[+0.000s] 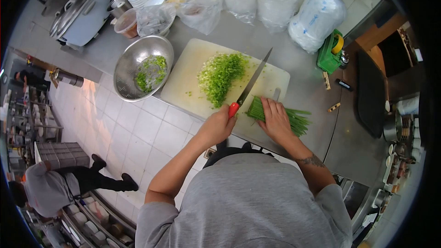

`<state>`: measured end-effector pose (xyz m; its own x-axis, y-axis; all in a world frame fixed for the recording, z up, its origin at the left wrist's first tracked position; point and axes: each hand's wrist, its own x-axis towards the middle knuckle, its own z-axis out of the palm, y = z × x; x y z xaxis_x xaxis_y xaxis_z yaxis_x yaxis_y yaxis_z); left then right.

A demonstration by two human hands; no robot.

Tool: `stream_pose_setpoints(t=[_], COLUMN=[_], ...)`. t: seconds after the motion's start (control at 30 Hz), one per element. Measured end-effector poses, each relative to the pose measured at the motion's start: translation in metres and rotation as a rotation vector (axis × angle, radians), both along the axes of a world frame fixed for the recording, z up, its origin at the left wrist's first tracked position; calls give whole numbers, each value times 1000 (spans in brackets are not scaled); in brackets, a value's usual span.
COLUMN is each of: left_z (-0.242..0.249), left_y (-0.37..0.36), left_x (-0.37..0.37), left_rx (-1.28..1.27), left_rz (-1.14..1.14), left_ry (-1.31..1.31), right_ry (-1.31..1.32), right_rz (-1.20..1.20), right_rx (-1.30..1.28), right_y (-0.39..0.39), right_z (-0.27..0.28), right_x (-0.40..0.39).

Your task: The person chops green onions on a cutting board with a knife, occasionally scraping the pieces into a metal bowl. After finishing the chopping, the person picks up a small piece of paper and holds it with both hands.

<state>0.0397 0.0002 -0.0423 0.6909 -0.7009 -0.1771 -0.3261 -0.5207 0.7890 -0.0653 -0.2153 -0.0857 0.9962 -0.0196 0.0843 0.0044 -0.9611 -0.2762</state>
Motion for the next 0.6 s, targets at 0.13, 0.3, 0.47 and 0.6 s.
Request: stream_pose_setpoints(t=[0.13,0.3,0.47,0.6], left_z=[-15,-36,-35,-16], left_y=[-19,-13,18,31], left_x=[12,8,-3,-4], left_rx=[40,-26,35,92], left_rz=[-3,78,240,286], left_ry=[123,327,263,251], right_ry=[-21,-57,-80,-97], right_rz=[12,34,64,99], right_rx=[-4,-10,2,22], right_y=[-1,-2,1,8], right_z=[0,-2,1,3], right_x=[-5,-5,4,22])
